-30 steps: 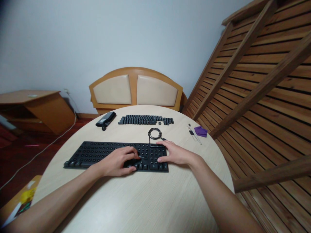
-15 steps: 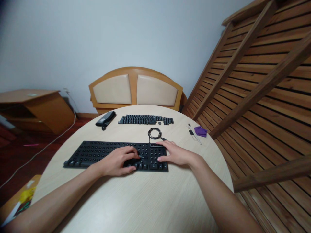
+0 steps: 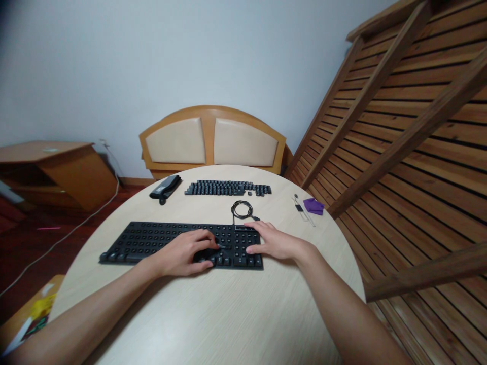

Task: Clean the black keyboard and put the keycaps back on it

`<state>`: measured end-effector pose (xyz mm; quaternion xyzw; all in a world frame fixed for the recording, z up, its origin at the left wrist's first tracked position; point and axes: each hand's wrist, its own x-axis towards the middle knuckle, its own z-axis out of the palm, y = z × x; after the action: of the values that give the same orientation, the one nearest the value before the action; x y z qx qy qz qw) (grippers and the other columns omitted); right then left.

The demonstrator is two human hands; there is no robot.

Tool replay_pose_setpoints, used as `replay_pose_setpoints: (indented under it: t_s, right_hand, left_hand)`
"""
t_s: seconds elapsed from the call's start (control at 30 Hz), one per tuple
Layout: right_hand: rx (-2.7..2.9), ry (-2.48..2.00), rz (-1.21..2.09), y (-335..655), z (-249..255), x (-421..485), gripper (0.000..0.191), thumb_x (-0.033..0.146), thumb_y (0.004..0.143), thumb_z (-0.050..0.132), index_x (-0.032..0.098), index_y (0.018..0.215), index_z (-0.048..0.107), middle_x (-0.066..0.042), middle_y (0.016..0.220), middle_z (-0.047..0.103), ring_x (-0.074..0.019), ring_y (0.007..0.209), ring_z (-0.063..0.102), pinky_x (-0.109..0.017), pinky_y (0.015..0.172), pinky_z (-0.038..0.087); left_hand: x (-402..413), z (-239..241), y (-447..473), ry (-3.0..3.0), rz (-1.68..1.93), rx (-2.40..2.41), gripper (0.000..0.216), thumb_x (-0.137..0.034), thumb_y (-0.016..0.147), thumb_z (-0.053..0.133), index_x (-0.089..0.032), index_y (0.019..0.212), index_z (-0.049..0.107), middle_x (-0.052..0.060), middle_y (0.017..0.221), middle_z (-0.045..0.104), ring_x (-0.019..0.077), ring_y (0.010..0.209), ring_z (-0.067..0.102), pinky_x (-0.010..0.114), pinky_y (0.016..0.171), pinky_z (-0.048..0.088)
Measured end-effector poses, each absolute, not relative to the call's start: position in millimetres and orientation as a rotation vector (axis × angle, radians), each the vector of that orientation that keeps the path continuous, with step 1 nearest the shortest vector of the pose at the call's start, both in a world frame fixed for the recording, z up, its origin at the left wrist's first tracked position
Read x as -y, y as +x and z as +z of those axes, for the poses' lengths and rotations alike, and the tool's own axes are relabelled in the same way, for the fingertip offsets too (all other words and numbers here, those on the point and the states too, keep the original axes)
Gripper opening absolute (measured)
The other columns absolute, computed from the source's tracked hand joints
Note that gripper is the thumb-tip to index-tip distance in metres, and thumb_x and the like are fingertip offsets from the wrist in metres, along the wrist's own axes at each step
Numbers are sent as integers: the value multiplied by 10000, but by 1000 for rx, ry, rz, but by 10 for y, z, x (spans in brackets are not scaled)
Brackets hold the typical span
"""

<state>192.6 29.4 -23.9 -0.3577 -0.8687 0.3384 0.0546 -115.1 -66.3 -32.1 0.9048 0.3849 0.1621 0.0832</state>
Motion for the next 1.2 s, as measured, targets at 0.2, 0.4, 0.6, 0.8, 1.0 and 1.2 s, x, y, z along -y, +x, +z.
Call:
replay_pose_setpoints:
  t_s: [0.2,0.4,0.6,0.8,1.0,1.2]
  right_hand:
    - [2639,-1097,1016,1926,-237,-308,806,534,837,729,256,1521,407,-115,1505,474,-328,1406,395,-519,1195,308]
    - [2639,-1110,1021,1920,-237,-318,826,539,829,734,237,1523,403,-121,1488,472,-313,1400,403,-486,1195,316]
    - [2648,-1074,985,1922,-285,-344,818,534,828,738,274,1523,396,-114,1477,468,-320,1391,406,-517,1184,321]
    - [2665,-1096,966,1927,-297,-345,848,537,807,749,268,1526,390,-118,1481,456,-321,1392,392,-507,1187,306]
    - [2660,-990,842,1956,-304,-368,720,610,832,704,273,1435,503,-105,1392,525,-302,1339,446,-492,1159,347]
    - [2610,-942,587,1813,-398,-396,470,578,1001,457,265,1328,586,-101,1505,491,-287,1416,396,-524,1183,305]
  left_hand:
    - [660,-331,-1160,2707,490,-1142,351,-415,919,618,-200,1194,658,95,1159,638,256,1028,643,423,895,558]
    - [656,-336,-1161,2708,491,-1134,351,-409,919,615,-189,1189,662,101,1151,642,256,1022,646,424,890,561]
    - [653,-347,-1161,2702,524,-1121,352,-424,921,608,-202,1188,667,97,1142,644,250,1016,645,420,887,560]
    - [655,-338,-1157,2705,486,-1140,356,-410,914,625,-197,1196,662,96,1157,640,259,1037,639,429,907,553]
    - [659,-327,-1151,2701,478,-1148,358,-412,918,620,-194,1198,662,99,1156,640,258,1030,644,426,895,558]
    - [679,-300,-1142,2707,475,-1134,361,-416,927,604,-188,1200,664,103,1157,644,257,1023,650,427,889,564]
